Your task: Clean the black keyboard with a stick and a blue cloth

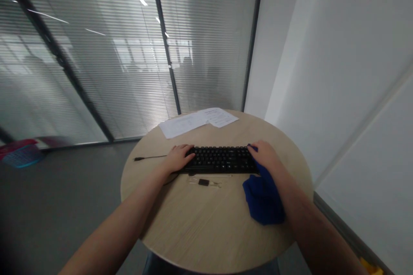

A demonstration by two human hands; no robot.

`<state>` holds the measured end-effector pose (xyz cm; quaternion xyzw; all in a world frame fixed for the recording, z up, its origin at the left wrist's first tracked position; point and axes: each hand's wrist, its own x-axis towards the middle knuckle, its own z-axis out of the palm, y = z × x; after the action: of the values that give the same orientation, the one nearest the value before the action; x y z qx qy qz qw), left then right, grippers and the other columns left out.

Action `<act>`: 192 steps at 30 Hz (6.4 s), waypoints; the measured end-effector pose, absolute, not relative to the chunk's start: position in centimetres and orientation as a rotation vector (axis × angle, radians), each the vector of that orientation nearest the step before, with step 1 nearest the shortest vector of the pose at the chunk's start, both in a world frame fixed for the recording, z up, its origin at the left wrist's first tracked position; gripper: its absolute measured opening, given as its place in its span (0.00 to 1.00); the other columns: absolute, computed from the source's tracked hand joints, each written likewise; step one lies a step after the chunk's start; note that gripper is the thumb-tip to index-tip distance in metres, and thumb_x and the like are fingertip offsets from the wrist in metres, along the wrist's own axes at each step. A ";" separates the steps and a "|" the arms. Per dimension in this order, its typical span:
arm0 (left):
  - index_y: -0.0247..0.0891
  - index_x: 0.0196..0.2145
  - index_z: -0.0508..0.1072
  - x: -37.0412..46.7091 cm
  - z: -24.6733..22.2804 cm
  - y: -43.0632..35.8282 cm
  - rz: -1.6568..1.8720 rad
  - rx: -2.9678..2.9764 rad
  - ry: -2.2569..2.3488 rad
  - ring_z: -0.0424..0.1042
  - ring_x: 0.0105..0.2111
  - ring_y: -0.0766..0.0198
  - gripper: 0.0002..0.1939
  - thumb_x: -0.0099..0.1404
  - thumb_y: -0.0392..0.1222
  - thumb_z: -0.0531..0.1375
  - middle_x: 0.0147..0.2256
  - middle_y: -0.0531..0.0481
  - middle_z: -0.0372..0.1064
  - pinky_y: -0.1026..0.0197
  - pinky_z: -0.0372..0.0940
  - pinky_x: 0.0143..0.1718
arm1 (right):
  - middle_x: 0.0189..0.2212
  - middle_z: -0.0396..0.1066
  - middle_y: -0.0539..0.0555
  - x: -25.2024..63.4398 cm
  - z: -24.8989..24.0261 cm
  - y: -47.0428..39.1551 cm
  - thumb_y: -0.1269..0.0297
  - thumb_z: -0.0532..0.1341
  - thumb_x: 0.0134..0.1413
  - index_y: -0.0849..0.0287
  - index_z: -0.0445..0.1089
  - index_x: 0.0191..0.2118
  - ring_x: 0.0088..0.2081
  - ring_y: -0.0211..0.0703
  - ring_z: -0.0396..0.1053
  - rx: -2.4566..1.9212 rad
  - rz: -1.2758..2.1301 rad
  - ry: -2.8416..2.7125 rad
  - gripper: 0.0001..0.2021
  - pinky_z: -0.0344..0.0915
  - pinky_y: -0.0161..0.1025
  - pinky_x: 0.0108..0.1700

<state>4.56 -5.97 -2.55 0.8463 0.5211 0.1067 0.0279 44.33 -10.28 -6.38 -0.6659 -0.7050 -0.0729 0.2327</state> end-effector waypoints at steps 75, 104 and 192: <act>0.42 0.57 0.72 5.9 -3.3 -4.8 0.358 2.643 1.816 0.68 0.54 0.44 0.28 0.71 0.58 0.45 0.54 0.37 0.71 0.45 0.57 0.56 | 0.69 0.54 0.55 40.8 -7.4 -19.2 0.62 0.61 0.61 0.52 0.80 0.40 0.67 0.64 0.54 -1.607 -0.436 -2.032 0.09 0.59 0.65 0.62; 0.41 0.57 0.74 5.2 -3.3 -4.3 0.414 2.644 1.697 0.71 0.53 0.47 0.28 0.73 0.55 0.44 0.54 0.40 0.72 0.47 0.60 0.57 | 0.65 0.62 0.60 41.2 -8.5 -17.7 0.63 0.58 0.63 0.56 0.80 0.43 0.65 0.59 0.60 -1.600 -0.462 -1.962 0.13 0.60 0.58 0.64; 0.38 0.55 0.74 4.0 -2.9 -3.2 0.505 2.601 1.434 0.70 0.55 0.50 0.25 0.66 0.51 0.54 0.55 0.41 0.73 0.51 0.60 0.61 | 0.60 0.69 0.58 40.8 -6.7 -19.0 0.64 0.59 0.63 0.52 0.81 0.44 0.63 0.57 0.62 -1.424 -0.342 -2.097 0.12 0.60 0.61 0.63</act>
<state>3.96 -3.21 -2.89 0.8615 0.4751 0.1672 0.0643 40.78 -19.02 -6.71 -0.5333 -0.7851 -0.1282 0.2877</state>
